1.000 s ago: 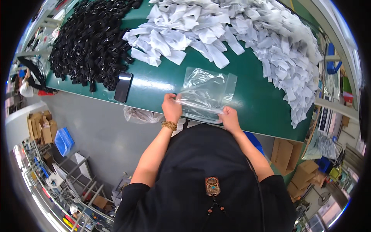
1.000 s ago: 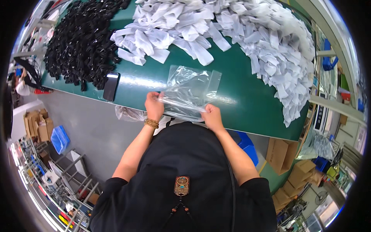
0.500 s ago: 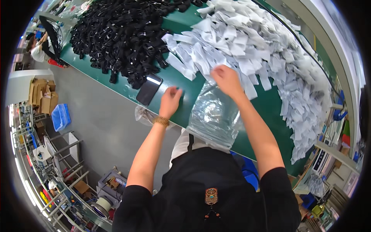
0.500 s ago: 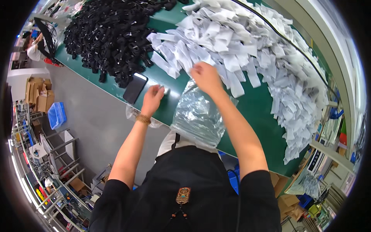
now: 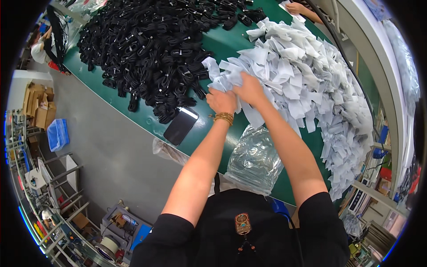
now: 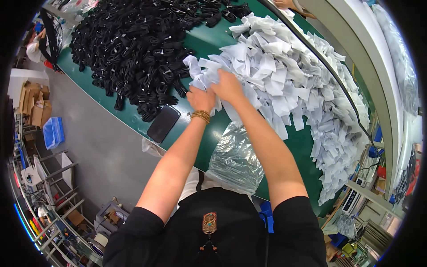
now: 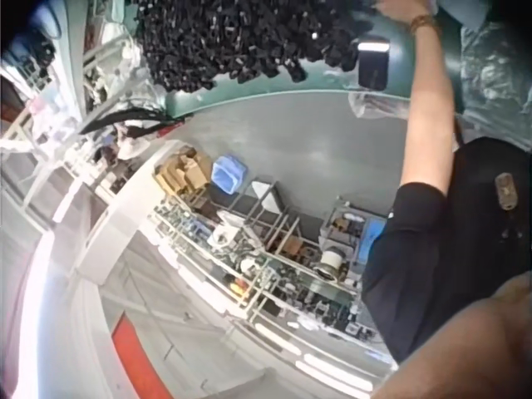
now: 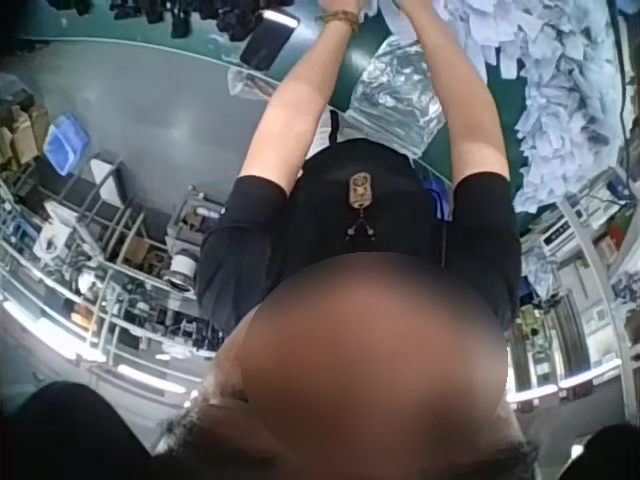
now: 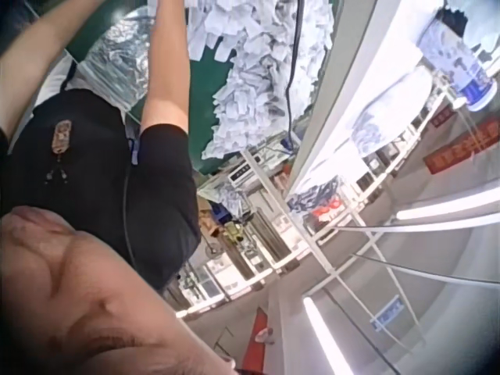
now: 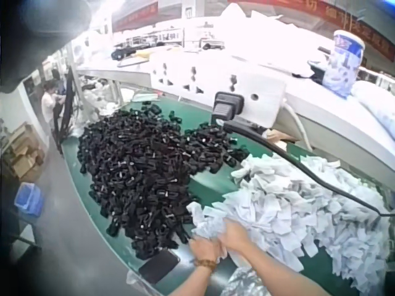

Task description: Placing white fabric items into plastic bags at a packaging station.

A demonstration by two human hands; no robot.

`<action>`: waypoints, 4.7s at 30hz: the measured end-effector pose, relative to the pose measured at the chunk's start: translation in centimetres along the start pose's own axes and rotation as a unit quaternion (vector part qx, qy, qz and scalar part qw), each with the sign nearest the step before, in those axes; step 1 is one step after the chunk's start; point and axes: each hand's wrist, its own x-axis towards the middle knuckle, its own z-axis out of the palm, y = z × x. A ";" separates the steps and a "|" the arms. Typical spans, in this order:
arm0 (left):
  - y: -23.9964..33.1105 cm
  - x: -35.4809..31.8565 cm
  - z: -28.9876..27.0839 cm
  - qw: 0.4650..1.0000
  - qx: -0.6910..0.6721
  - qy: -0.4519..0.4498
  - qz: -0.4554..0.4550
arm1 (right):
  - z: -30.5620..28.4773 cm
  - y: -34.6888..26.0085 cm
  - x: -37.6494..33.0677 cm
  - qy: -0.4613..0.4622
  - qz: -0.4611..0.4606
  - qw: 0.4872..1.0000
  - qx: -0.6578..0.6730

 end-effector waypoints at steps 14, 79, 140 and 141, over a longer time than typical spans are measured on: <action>0.7 0.1 -1.6 0.997 0.018 0.014 0.080 | 5.1 -0.5 5.0 -0.090 0.025 0.973 -0.209; -8.2 -26.3 -7.4 0.747 0.018 -0.424 0.512 | 0.5 5.4 -42.8 0.127 0.169 0.970 0.118; 4.7 12.8 -7.1 0.516 0.213 -0.291 0.777 | 3.0 2.1 -5.8 0.017 0.094 0.983 -0.155; 4.4 12.3 -7.9 0.517 0.211 -0.294 0.775 | 3.1 2.6 -6.5 0.012 0.096 0.983 -0.155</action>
